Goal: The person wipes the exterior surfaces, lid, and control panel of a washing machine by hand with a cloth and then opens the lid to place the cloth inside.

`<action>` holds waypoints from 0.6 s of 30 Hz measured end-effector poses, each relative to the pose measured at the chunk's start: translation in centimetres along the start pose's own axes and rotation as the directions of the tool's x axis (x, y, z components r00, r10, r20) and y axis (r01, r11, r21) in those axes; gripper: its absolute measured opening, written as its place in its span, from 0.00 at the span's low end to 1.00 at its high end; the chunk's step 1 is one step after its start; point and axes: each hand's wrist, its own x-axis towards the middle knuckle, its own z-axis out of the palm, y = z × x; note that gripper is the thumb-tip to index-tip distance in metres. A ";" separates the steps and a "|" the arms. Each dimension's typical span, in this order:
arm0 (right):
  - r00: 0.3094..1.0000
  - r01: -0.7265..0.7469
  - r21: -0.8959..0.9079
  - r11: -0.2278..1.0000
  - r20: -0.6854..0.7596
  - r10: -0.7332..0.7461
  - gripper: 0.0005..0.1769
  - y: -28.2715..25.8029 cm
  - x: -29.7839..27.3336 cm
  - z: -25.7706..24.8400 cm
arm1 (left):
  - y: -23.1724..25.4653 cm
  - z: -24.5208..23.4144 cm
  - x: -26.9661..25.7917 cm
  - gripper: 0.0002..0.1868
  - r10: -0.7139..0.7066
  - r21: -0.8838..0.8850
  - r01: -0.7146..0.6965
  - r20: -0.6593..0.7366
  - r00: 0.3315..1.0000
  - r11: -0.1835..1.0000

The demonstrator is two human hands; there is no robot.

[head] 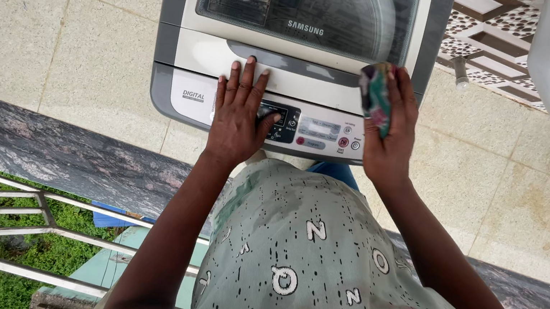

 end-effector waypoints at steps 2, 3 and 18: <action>0.986 0.061 -0.237 0.970 0.167 -0.021 0.34 0.8 -0.2 2.0 | -0.2 1.3 -0.2 0.41 -0.016 0.079 0.012 0.051 0.999 0.997; 0.941 0.158 -0.447 0.880 0.338 0.003 0.39 1.3 -0.4 3.1 | -0.1 1.9 -0.3 0.42 -0.044 0.154 0.028 0.102 0.994 0.988; 0.704 0.536 -0.085 0.840 0.594 -0.389 0.31 3.9 -1.6 6.9 | -0.1 5.0 -0.7 0.32 -0.282 0.148 0.316 -0.215 0.935 0.937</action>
